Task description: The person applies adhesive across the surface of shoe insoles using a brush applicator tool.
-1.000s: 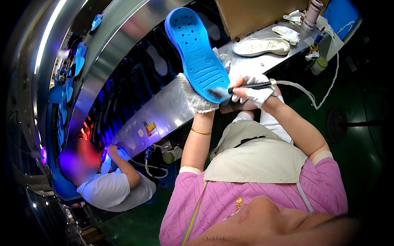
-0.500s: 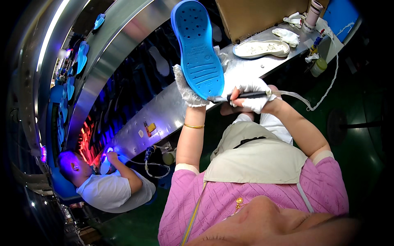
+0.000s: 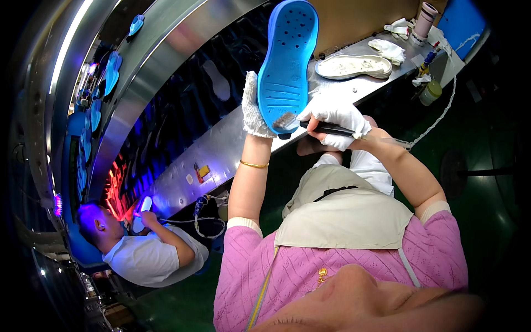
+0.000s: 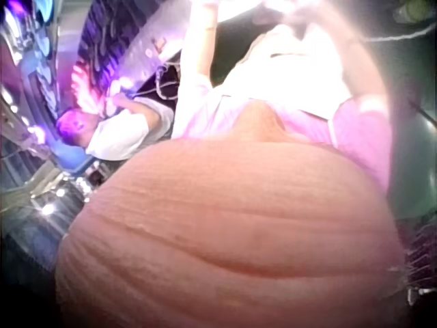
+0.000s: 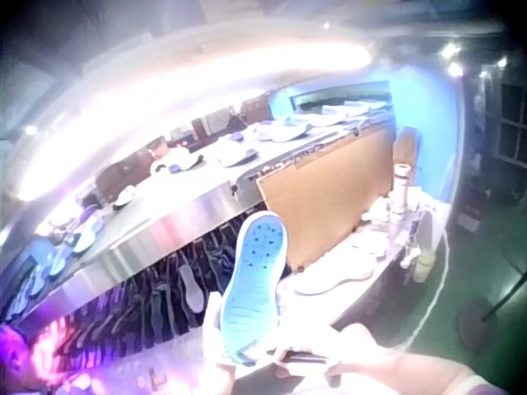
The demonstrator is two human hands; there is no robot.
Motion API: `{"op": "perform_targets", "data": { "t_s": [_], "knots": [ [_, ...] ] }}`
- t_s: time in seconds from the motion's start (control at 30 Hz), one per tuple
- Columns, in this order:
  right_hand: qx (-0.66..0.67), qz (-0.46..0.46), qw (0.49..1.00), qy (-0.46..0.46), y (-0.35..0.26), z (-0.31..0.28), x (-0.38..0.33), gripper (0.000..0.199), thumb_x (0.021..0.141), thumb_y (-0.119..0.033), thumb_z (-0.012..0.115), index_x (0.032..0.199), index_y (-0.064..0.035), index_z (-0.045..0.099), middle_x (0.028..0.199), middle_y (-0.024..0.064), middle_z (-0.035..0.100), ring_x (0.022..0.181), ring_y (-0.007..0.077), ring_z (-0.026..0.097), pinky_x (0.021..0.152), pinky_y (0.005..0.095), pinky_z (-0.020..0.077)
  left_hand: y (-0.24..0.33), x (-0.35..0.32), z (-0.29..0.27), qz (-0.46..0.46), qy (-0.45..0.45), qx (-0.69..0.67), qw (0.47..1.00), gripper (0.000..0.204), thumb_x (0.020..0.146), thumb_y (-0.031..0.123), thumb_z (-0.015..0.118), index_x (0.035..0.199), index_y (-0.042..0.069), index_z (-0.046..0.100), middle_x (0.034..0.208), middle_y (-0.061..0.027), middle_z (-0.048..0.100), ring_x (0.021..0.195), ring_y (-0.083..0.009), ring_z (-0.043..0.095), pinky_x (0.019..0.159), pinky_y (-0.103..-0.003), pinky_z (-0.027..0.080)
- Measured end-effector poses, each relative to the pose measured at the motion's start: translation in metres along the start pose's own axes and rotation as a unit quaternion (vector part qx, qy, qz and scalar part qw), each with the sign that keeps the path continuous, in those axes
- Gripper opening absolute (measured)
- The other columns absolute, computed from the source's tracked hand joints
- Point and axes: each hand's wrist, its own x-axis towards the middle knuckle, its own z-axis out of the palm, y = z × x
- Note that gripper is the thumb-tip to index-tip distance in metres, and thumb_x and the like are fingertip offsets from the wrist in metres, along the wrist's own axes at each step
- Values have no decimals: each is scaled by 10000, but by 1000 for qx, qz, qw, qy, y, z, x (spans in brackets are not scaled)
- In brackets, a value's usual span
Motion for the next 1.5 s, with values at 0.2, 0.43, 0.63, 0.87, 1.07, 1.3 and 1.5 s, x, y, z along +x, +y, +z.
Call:
{"op": "perform_targets", "data": {
  "t_s": [0.2,0.43,0.63,0.87,1.07,1.3,1.5],
  "knots": [
    [228,269,932,-80,-7,-10,1,210,750,43,728,888,-83,634,1050,34,629,990,157,593,830,321,515,6,6,-4,-56,7,25,998,663,967,540,462,1287,-36,540,1187,-221,640,1007,-341,667,883,-452,561],
    [133,122,983,-25,-4,-18,12,165,772,12,740,876,-72,642,953,61,653,923,177,625,840,310,516,4,12,-5,-76,41,77,993,617,963,494,511,1258,-45,553,1152,-230,649,981,-335,672,869,-433,565],
    [37,191,974,-116,-10,-28,12,144,724,13,713,830,-66,654,908,48,675,891,196,640,800,330,518,4,10,1,-120,90,162,975,546,951,483,546,1171,-10,623,1052,-201,682,850,-292,694,778,-400,592],
    [-3,121,986,-113,-9,-40,21,140,697,23,725,787,-59,655,859,66,671,853,214,643,782,317,517,7,7,20,-180,39,197,963,489,964,434,555,1222,22,612,1088,-163,681,889,-238,697,737,-362,604],
    [66,218,969,-99,-13,-71,11,154,689,56,708,786,-45,643,906,56,680,879,170,636,799,307,516,7,2,21,-169,12,195,966,527,926,448,609,1182,-12,624,1073,-185,684,907,-278,693,781,-386,594],
    [96,197,974,60,-24,10,-15,114,817,1,721,890,-46,647,889,25,673,835,111,637,758,278,526,-14,7,7,-29,-24,13,999,693,962,570,440,1339,-9,501,1216,-211,628,1035,-346,657,925,-476,539],
    [247,295,923,26,-26,-5,-19,95,847,-74,731,927,-59,682,877,12,679,809,82,625,729,244,519,-15,4,4,2,3,1,1000,667,961,580,419,1333,35,519,1217,-173,635,1040,-322,656,927,-469,541]
  ]
}}
